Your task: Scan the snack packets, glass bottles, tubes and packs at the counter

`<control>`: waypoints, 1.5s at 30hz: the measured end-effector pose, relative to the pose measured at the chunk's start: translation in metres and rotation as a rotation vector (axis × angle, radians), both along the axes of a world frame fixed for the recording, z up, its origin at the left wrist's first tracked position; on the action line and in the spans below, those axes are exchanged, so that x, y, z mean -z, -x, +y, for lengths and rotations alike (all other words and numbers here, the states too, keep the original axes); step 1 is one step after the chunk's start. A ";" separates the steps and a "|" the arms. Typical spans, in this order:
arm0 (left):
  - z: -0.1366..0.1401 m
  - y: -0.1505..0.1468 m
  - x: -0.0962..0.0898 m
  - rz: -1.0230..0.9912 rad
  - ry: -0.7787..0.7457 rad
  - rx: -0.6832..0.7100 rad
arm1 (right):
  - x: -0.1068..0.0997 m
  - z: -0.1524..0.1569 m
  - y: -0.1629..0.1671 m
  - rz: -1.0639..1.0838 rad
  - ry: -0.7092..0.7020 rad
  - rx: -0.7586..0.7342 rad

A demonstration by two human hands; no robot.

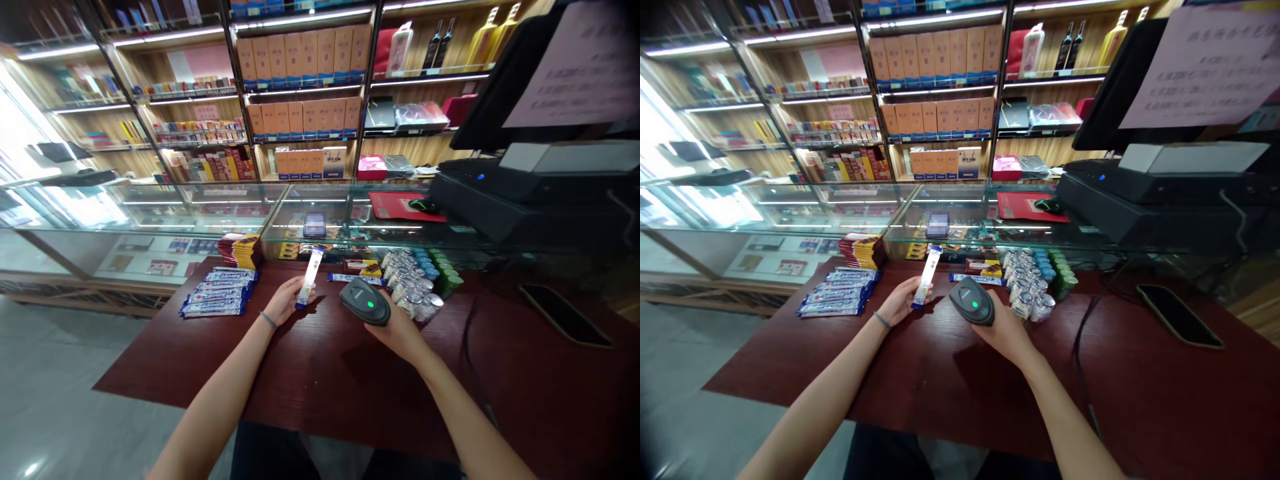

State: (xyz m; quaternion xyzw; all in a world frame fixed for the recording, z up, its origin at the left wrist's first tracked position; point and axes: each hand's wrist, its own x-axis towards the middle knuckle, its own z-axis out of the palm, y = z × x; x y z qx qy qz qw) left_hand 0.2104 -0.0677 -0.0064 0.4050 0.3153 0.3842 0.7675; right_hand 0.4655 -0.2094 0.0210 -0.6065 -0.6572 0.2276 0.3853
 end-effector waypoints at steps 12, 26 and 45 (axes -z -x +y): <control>0.005 -0.006 -0.006 -0.037 -0.069 -0.151 | 0.001 0.002 0.009 0.051 0.003 0.089; 0.032 0.135 -0.046 0.679 -0.898 -0.445 | -0.008 -0.001 0.041 0.047 0.018 -0.077; 0.041 0.258 -0.016 1.299 -1.196 -0.176 | -0.001 -0.001 0.056 -0.063 -0.011 -0.162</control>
